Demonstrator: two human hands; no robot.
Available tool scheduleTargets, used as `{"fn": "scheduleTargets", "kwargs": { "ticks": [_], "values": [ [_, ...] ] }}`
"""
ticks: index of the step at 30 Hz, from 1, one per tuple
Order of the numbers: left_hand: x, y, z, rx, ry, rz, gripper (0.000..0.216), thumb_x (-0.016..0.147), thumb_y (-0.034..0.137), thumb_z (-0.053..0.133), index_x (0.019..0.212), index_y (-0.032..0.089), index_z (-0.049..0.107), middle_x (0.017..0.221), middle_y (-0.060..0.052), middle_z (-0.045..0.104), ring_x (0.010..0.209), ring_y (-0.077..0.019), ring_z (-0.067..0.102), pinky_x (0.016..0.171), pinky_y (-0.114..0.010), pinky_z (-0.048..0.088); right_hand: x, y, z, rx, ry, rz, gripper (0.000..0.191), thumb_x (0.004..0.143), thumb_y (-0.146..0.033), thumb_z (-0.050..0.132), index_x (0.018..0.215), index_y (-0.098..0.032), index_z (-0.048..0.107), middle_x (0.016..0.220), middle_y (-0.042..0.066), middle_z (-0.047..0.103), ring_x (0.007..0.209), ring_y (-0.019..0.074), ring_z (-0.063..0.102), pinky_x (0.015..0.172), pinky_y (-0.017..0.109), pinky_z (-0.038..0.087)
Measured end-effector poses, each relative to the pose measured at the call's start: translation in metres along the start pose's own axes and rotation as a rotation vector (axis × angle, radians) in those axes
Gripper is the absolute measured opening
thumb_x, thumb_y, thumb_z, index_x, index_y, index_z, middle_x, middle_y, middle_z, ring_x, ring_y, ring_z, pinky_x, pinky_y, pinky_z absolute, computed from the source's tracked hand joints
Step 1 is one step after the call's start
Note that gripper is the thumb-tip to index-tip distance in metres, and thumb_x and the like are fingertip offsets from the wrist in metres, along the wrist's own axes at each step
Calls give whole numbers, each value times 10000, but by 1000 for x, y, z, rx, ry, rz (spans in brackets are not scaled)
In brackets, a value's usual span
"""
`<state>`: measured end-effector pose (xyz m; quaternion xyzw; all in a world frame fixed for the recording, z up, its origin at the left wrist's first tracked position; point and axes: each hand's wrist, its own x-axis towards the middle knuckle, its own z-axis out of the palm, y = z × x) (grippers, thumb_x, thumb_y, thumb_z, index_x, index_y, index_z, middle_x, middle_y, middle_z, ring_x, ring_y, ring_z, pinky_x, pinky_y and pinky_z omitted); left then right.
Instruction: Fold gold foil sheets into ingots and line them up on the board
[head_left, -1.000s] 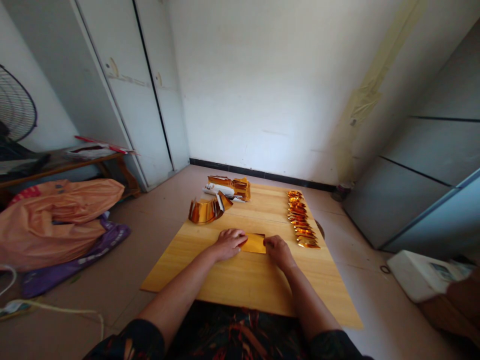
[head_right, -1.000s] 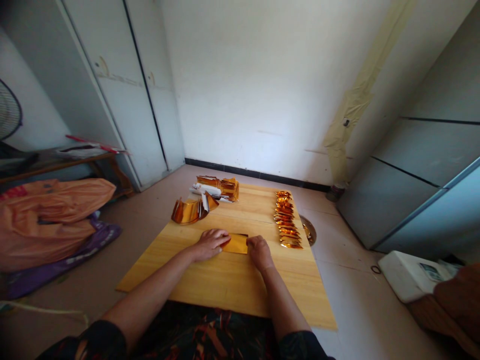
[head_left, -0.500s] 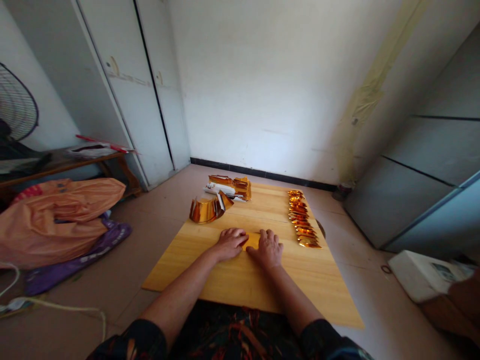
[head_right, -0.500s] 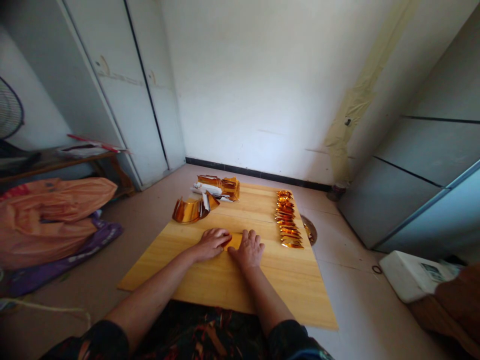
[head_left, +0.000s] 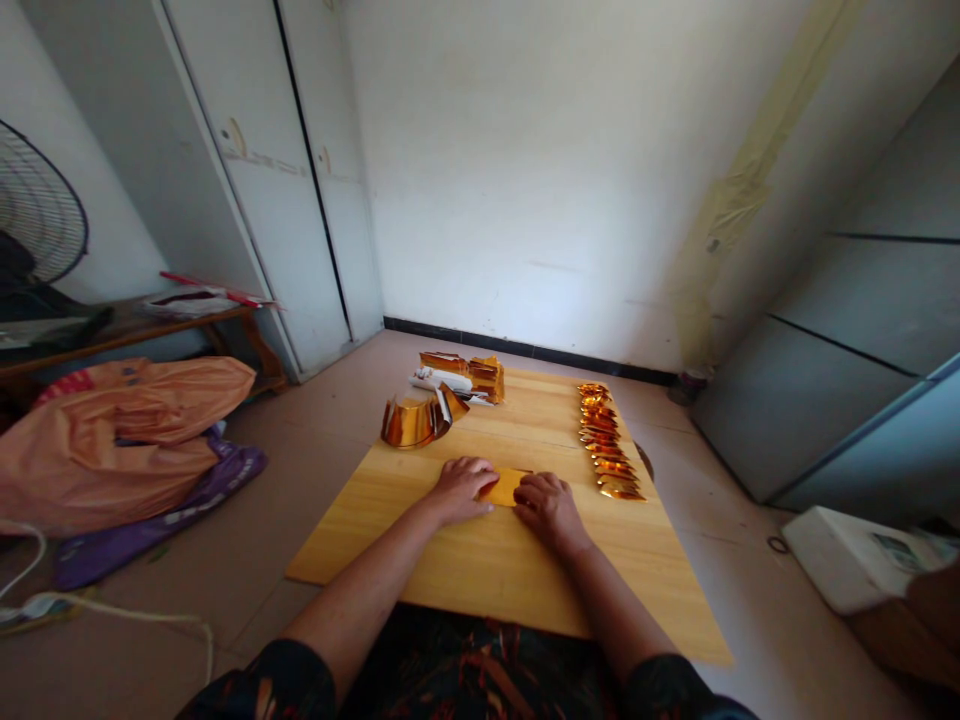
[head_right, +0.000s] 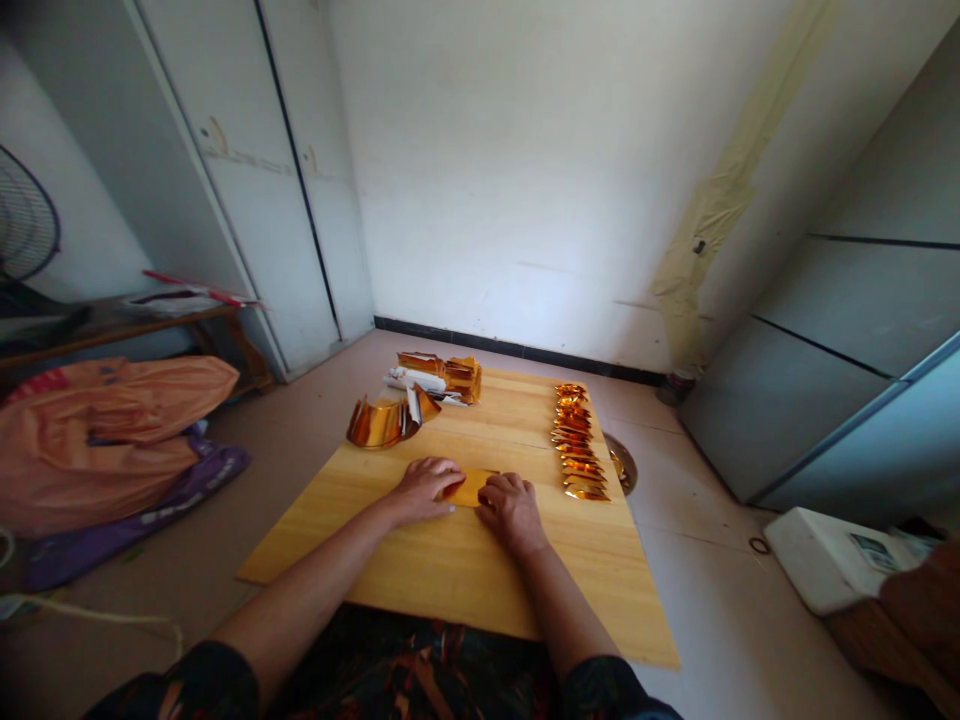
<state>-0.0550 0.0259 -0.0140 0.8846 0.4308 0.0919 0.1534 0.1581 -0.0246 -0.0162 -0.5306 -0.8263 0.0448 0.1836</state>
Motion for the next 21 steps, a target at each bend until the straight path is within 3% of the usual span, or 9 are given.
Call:
{"fn": "scheduleTargets", "kwargs": {
  "ticks": [5, 8, 11, 15, 21],
  "values": [
    [-1, 1, -1, 15, 52, 20, 364, 745, 386, 609, 1103, 320, 602, 1218, -8, 566, 1121, -244, 469, 914, -387, 338, 7, 7, 1, -107, -15, -107, 174, 920, -299, 488, 886, -233, 645, 929, 27, 657, 940, 161, 518, 809, 280, 312],
    [-2, 3, -4, -15, 64, 19, 282, 759, 382, 604, 1025, 289, 626, 1137, -3, 621, 1067, -225, 508, 884, -363, 346, 13, 13, 5, -136, -18, -91, 259, 952, -273, 417, 815, -204, 626, 841, 24, 656, 860, 146, 532, 753, 256, 311],
    [2, 4, -2, -49, 121, -70, 173, 826, 319, 529, 938, 261, 648, 1020, 3, 673, 1001, -196, 544, 849, -335, 348, 21, 17, 9, -123, -25, -25, 283, 960, -255, 390, 802, -199, 618, 816, 17, 655, 820, 138, 539, 714, 234, 315],
    [14, 7, 7, -51, 229, -206, 215, 866, 282, 470, 789, 215, 659, 857, -17, 683, 887, -173, 566, 765, -292, 352, 35, 17, 15, -110, -32, 142, 283, 961, -250, 380, 818, -197, 619, 844, 23, 659, 804, 125, 553, 693, 215, 320],
    [26, 8, 16, -25, 335, -328, 180, 839, 279, 508, 731, 187, 618, 813, -28, 656, 810, -155, 557, 706, -263, 340, 51, 11, 21, -184, -58, 350, 262, 955, -297, 381, 872, -190, 605, 851, 41, 664, 778, 125, 586, 627, 220, 312]
  ]
}}
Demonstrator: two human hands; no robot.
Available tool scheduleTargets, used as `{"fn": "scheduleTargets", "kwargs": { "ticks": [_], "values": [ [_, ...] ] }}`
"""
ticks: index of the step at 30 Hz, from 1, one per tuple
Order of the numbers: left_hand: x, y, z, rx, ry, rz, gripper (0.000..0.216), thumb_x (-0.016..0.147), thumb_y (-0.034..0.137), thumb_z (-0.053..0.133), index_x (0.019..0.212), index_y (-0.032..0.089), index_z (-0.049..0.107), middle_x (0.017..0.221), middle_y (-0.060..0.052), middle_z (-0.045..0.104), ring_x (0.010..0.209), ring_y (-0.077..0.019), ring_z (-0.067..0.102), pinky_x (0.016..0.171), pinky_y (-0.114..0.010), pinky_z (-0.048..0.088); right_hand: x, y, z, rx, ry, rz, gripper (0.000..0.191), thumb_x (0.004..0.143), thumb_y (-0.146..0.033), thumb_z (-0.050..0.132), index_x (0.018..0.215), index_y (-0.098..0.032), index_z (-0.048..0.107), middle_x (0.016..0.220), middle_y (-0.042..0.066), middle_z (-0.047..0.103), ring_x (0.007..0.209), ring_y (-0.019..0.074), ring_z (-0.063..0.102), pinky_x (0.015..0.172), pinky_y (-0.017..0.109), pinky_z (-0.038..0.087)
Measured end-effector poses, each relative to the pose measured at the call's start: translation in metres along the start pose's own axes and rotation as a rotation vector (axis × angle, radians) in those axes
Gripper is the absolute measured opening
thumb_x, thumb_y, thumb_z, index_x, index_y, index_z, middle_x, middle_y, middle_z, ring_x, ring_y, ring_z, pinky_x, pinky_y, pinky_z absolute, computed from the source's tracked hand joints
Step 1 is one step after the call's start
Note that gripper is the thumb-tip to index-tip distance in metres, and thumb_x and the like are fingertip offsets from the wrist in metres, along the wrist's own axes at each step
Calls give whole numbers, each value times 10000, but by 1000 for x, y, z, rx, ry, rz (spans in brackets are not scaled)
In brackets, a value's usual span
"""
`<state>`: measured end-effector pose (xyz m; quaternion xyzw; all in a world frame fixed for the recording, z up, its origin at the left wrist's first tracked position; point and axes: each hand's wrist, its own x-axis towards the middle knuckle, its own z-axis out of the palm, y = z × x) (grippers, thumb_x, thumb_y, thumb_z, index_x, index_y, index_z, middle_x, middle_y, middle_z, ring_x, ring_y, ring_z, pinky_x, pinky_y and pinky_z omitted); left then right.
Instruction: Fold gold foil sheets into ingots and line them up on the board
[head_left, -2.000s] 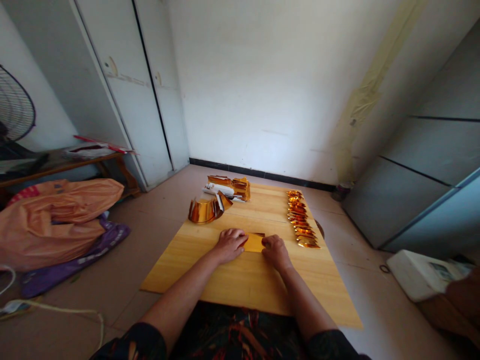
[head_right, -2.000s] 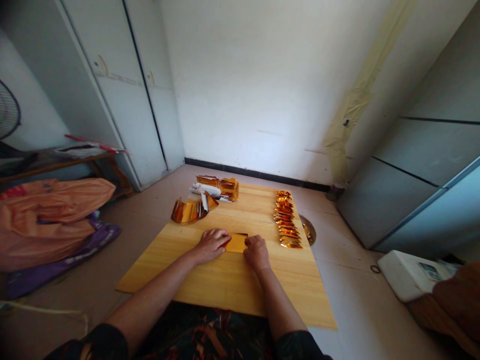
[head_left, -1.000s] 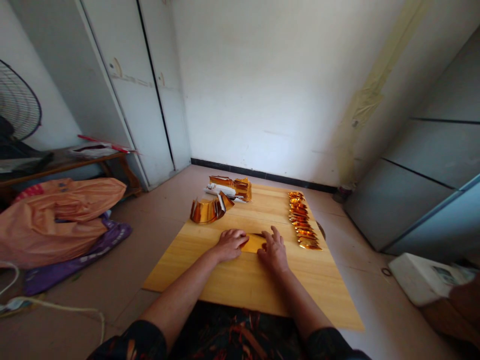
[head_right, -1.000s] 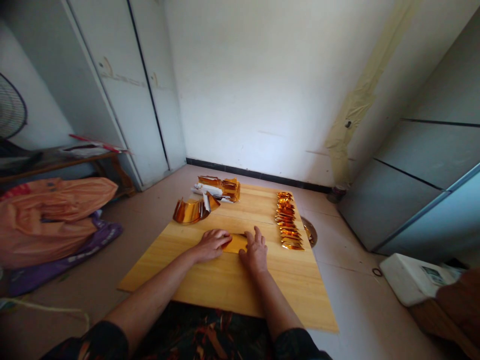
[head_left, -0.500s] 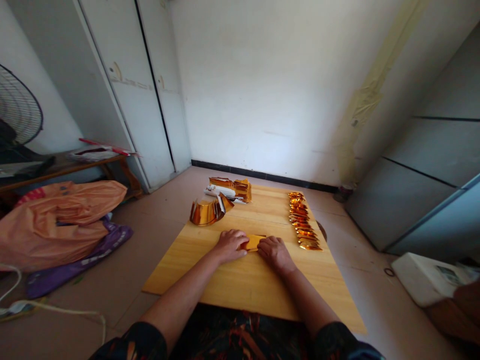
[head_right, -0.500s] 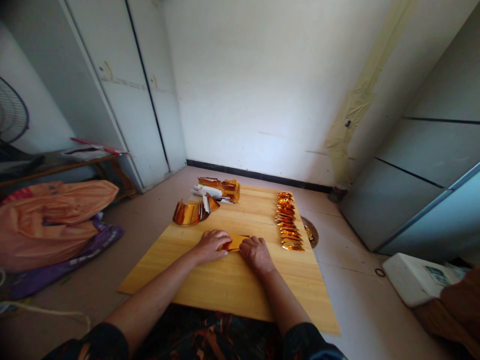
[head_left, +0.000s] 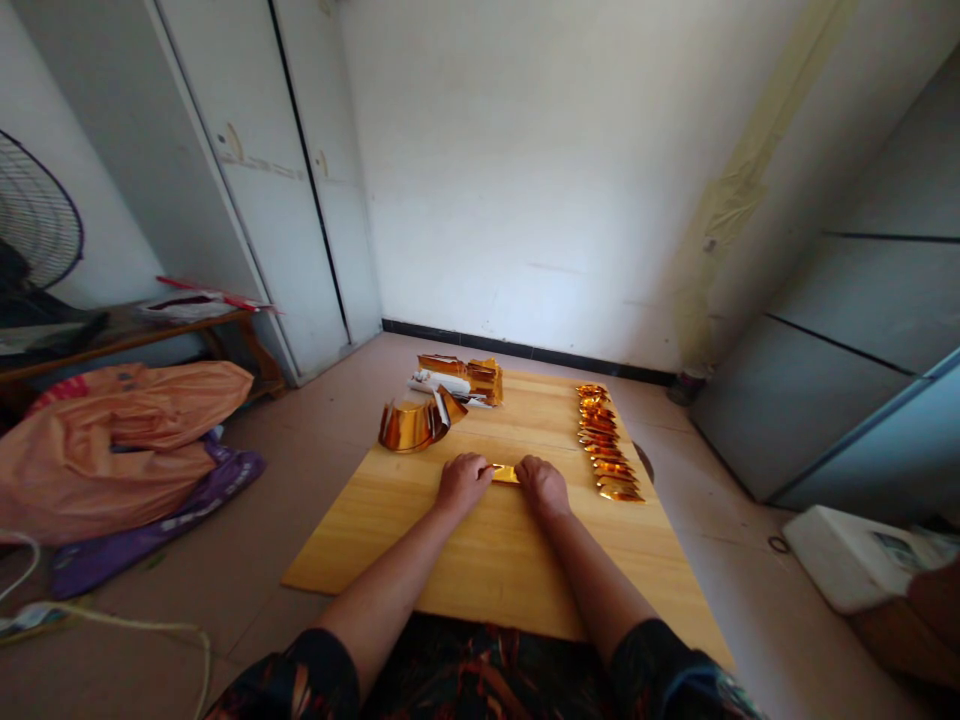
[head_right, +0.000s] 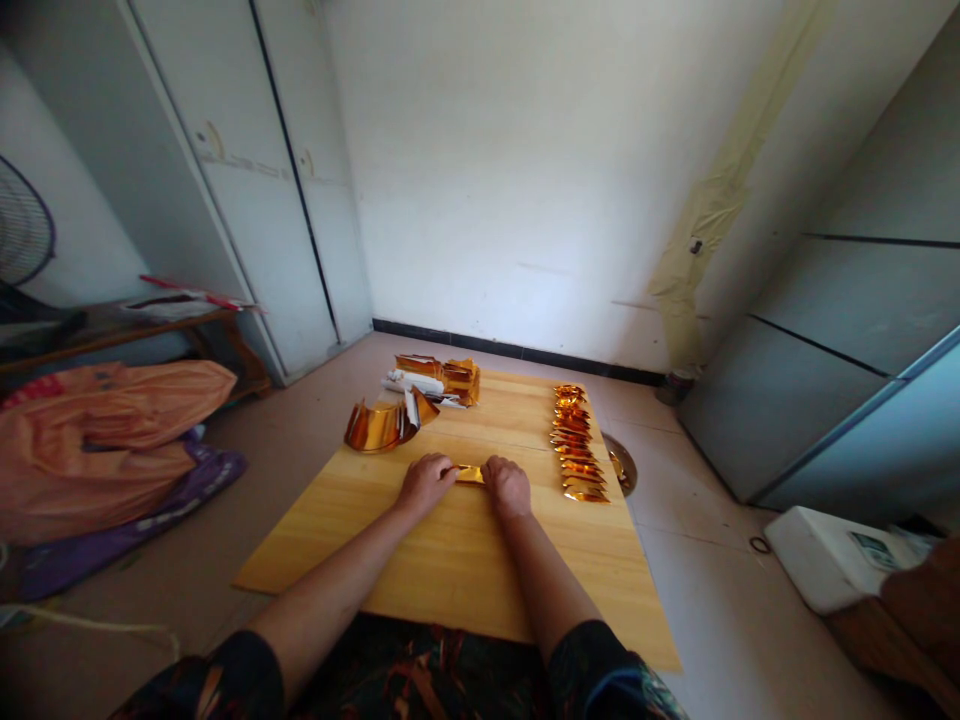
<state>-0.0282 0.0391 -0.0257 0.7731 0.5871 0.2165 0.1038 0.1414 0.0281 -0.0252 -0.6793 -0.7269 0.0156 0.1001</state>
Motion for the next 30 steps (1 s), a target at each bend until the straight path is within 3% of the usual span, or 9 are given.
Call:
{"fn": "scheduleTargets", "kwargs": {
  "ticks": [19, 30],
  "values": [
    [1, 2, 2, 74, 11, 8, 61, 797, 230, 546, 746, 199, 537, 790, 9, 604, 772, -135, 543, 665, -259, 326, 2, -6, 3, -138, 22, -21, 238, 940, -271, 389, 916, -176, 606, 877, 70, 654, 804, 154, 611, 636, 226, 350],
    [-3, 8, -2, 94, -11, 16, 74, 829, 187, 504, 896, 213, 522, 902, -26, 599, 885, -178, 535, 762, -297, 354, -3, -10, -1, -137, 43, 11, 160, 903, -265, 456, 927, -190, 595, 930, 70, 611, 849, 171, 573, 634, 244, 368]
  ]
}}
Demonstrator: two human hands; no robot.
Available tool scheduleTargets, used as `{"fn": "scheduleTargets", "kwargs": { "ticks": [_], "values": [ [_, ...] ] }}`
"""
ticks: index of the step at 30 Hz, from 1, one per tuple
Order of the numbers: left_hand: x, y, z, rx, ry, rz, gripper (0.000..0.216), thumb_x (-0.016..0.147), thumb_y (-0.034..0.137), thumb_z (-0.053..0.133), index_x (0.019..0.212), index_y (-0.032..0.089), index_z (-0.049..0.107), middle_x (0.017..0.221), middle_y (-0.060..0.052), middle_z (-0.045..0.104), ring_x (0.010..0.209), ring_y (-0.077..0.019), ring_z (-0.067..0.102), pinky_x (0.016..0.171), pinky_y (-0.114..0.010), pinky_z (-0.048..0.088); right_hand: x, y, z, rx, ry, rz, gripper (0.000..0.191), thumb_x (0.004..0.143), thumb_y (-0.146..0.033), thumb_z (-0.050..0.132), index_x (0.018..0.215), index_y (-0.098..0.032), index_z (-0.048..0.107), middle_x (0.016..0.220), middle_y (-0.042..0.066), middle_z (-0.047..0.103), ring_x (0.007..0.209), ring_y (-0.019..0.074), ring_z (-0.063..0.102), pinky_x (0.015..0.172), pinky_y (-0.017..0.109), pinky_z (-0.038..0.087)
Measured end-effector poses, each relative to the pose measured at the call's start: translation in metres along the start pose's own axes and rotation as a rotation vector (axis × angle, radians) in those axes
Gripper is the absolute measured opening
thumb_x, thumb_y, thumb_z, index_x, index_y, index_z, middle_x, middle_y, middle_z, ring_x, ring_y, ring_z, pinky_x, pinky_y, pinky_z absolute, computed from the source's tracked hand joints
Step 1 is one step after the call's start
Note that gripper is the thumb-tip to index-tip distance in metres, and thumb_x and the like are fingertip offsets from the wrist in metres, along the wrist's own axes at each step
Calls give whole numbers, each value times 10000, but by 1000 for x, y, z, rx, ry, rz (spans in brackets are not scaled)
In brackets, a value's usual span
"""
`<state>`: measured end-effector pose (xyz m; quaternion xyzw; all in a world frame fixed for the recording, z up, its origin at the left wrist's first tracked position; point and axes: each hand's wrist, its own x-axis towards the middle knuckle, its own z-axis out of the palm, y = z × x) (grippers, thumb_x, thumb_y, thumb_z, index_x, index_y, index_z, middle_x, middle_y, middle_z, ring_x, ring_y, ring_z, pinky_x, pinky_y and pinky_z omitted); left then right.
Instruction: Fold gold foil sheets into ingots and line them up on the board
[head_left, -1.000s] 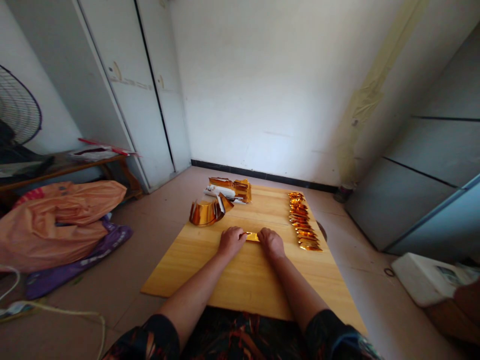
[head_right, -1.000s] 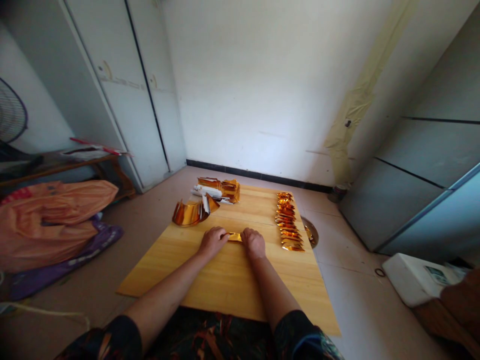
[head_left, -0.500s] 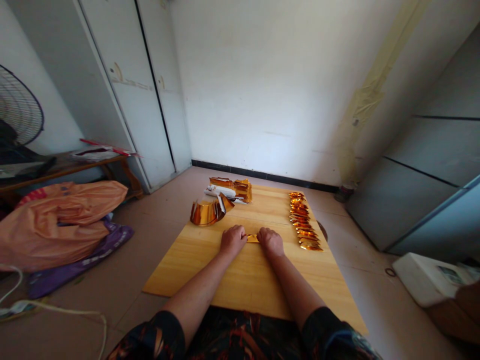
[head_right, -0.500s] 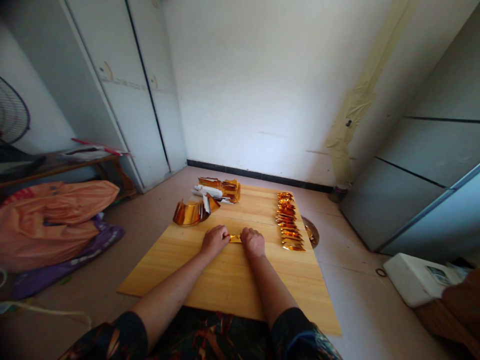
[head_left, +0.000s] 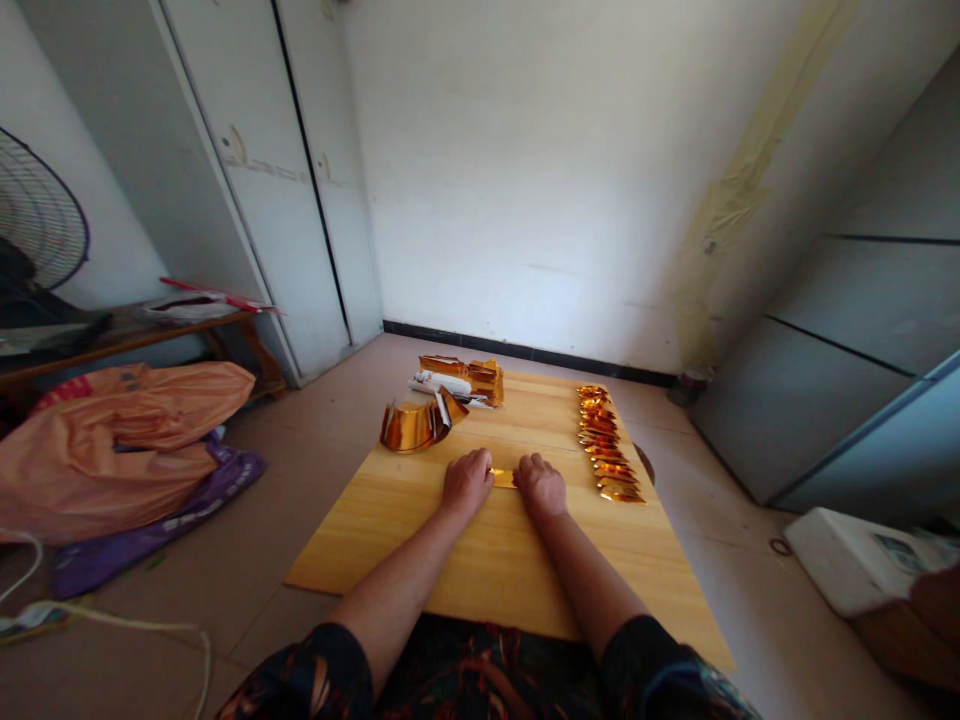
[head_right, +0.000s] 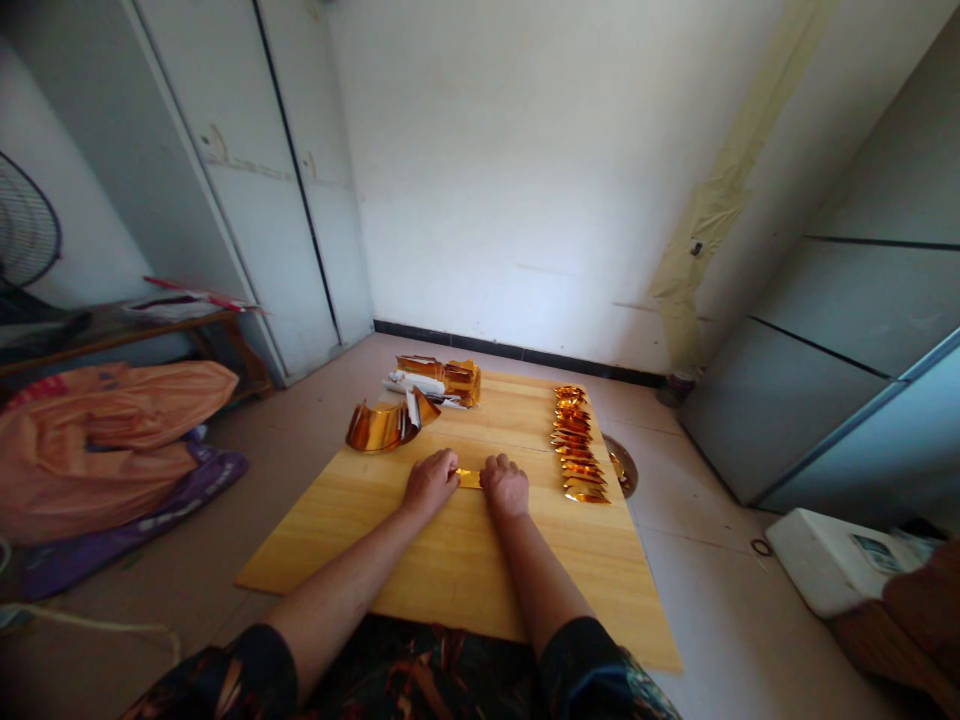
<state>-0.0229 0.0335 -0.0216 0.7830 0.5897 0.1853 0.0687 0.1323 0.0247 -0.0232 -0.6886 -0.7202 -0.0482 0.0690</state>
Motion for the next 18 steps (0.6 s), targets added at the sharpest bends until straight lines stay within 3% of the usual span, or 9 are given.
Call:
{"fn": "scheduleTargets", "kwargs": {
  "ticks": [4, 8, 13, 18],
  "values": [
    [-2, 4, -3, 58, 1, 64, 118, 853, 186, 483, 933, 222, 562, 990, -62, 567, 983, -218, 486, 821, -344, 354, -2, -2, -6, -13, 68, -63, 105, 867, -246, 518, 928, -198, 589, 998, 86, 575, 970, 204, 510, 718, 267, 394],
    [0, 6, -4, 80, -59, 178, 168, 879, 206, 458, 843, 217, 622, 958, -74, 585, 984, -224, 477, 825, -362, 363, 0, -5, -6, 15, 0, -166, 91, 866, -224, 529, 933, -212, 588, 977, 71, 580, 923, 185, 534, 680, 251, 393],
    [3, 2, 0, 20, -111, 237, 199, 849, 141, 467, 808, 195, 655, 873, -62, 613, 903, -199, 520, 798, -324, 392, 7, -4, -5, 137, -116, 15, 195, 896, -193, 427, 926, -217, 618, 946, 42, 621, 759, 124, 598, 576, 221, 350],
    [3, -10, 1, -113, -67, 189, 174, 834, 189, 517, 862, 226, 685, 934, -37, 644, 947, -183, 546, 824, -309, 397, 8, -7, -12, 262, -159, 92, 144, 829, -322, 553, 890, -211, 622, 931, 41, 635, 821, 142, 612, 611, 210, 368]
  ]
}}
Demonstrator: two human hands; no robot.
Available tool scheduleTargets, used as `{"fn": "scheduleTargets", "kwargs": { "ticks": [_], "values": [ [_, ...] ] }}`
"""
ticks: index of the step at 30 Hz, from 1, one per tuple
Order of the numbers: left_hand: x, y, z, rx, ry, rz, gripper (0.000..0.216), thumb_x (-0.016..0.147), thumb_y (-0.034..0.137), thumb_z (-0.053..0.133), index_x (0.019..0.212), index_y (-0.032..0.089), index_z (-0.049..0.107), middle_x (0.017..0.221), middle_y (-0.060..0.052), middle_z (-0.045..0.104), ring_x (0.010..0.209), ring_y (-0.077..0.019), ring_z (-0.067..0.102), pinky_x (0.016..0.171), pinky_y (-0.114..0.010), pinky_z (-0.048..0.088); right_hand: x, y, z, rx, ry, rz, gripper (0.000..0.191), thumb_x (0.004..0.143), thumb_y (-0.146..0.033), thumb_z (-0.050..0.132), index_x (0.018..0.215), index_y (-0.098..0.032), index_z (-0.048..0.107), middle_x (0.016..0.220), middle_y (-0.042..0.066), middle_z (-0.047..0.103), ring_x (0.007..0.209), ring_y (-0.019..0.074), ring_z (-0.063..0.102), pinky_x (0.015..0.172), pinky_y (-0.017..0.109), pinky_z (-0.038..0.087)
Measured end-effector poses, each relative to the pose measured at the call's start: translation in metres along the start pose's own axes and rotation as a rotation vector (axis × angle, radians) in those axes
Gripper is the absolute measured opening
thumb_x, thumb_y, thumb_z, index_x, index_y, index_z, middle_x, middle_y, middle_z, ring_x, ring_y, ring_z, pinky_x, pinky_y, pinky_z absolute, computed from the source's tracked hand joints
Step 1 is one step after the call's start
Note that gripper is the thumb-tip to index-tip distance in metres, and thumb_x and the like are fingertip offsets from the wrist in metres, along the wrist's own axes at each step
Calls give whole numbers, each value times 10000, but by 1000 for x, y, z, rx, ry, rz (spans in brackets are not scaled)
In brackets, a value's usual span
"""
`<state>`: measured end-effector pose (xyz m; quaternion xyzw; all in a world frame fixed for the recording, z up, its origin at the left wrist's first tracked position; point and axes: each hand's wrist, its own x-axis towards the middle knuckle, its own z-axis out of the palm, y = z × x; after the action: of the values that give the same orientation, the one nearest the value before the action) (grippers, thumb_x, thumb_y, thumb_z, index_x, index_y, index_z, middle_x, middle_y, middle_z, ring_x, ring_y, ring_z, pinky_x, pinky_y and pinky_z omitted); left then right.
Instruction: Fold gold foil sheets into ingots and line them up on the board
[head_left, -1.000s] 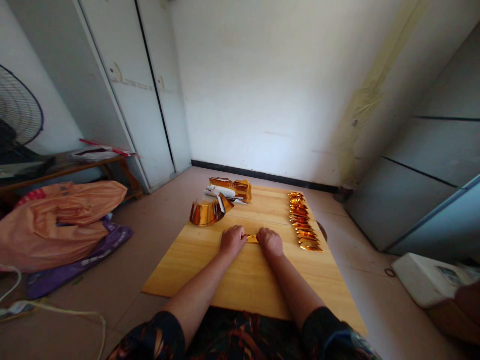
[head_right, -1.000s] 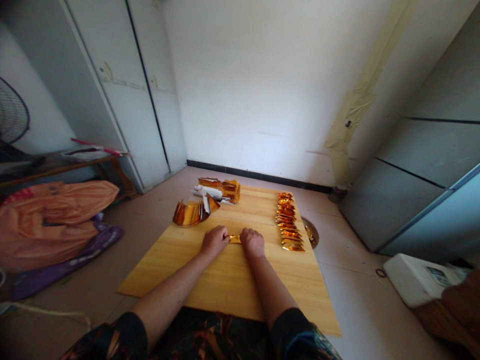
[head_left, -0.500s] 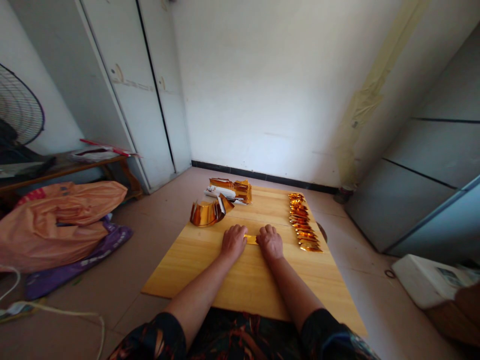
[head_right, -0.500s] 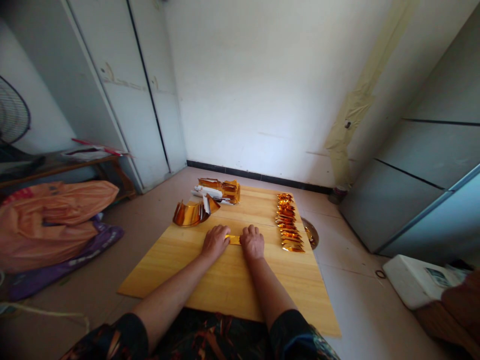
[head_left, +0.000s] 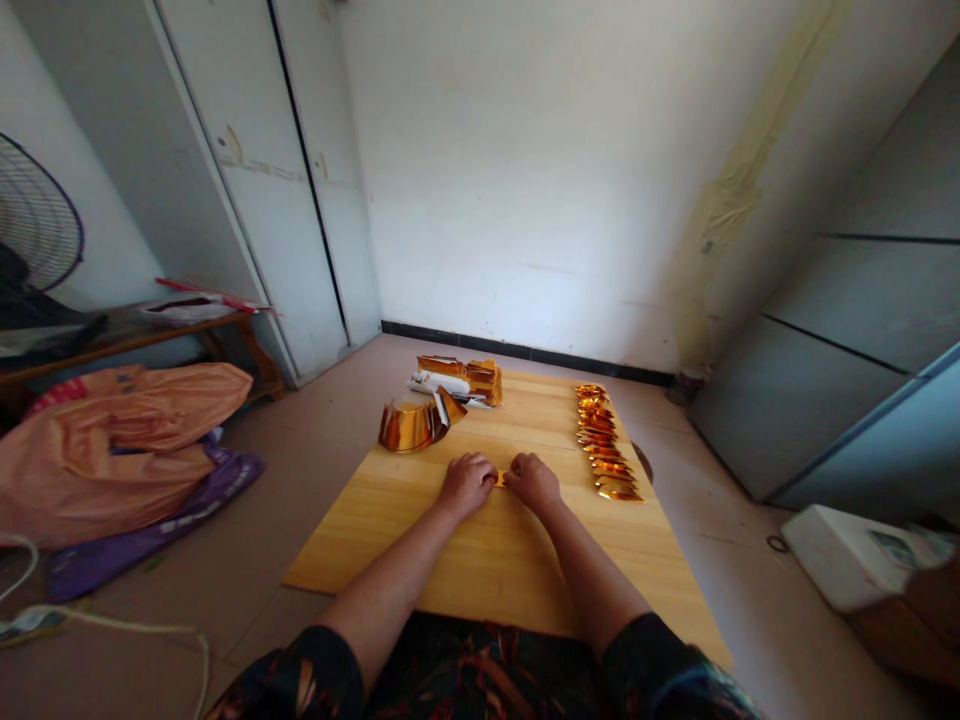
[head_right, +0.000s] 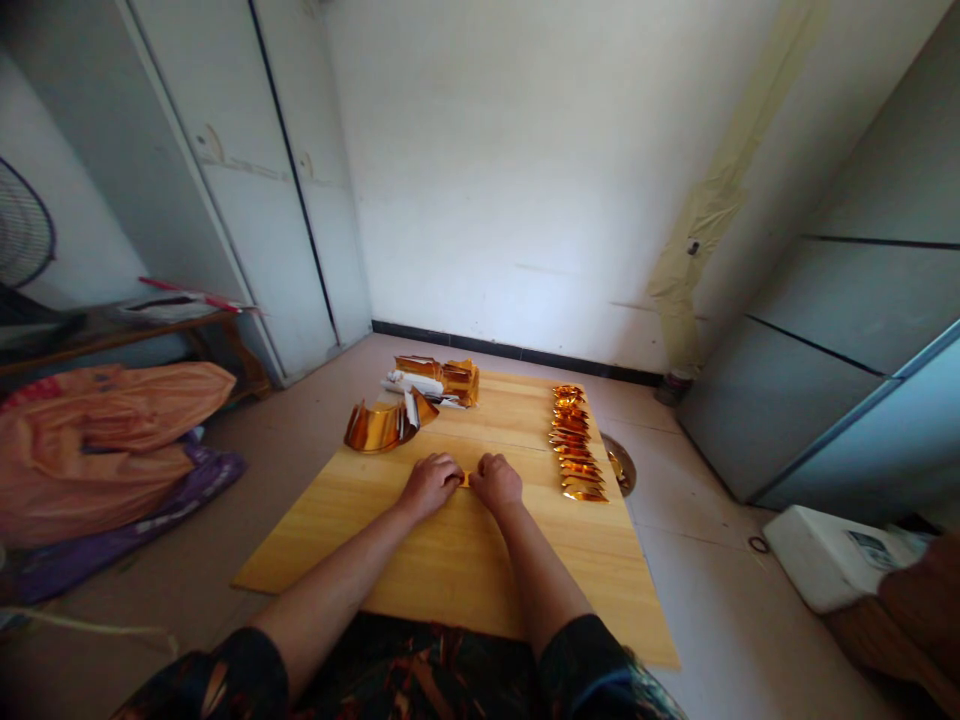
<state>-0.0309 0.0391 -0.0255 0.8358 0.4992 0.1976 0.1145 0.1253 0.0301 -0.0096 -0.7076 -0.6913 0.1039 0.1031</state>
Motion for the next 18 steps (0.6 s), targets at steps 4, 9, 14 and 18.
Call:
{"fn": "scheduleTargets", "kwargs": {
  "ticks": [4, 9, 14, 18],
  "values": [
    [2, -6, 0, -66, -34, -68, 156, 784, 196, 582, 876, 246, 697, 965, -7, 657, 969, -170, 561, 835, -293, 413, -4, -9, -1, 24, 0, 47, 294, 756, -459, 634, 880, -194, 601, 932, 63, 622, 847, 173, 613, 632, 232, 397],
    [5, -5, 1, -85, -47, -120, 161, 770, 189, 595, 877, 248, 700, 974, -3, 661, 975, -172, 571, 848, -293, 418, -7, -17, -3, 17, 2, 107, 332, 727, -471, 659, 899, -196, 585, 945, 76, 613, 877, 195, 611, 653, 256, 417],
    [5, -6, 1, -117, -37, -123, 152, 756, 180, 604, 854, 246, 700, 958, 5, 667, 961, -165, 576, 831, -271, 424, -5, -13, -5, 72, -24, 142, 281, 685, -373, 696, 886, -199, 602, 954, 67, 621, 855, 185, 610, 643, 244, 412],
    [6, -11, 0, -151, -56, -105, 173, 736, 140, 600, 829, 241, 706, 938, 12, 670, 931, -149, 589, 818, -251, 431, -2, -1, -2, 153, -35, 117, 188, 664, -223, 680, 844, -197, 632, 913, 46, 645, 800, 151, 609, 612, 209, 397]
  ]
}}
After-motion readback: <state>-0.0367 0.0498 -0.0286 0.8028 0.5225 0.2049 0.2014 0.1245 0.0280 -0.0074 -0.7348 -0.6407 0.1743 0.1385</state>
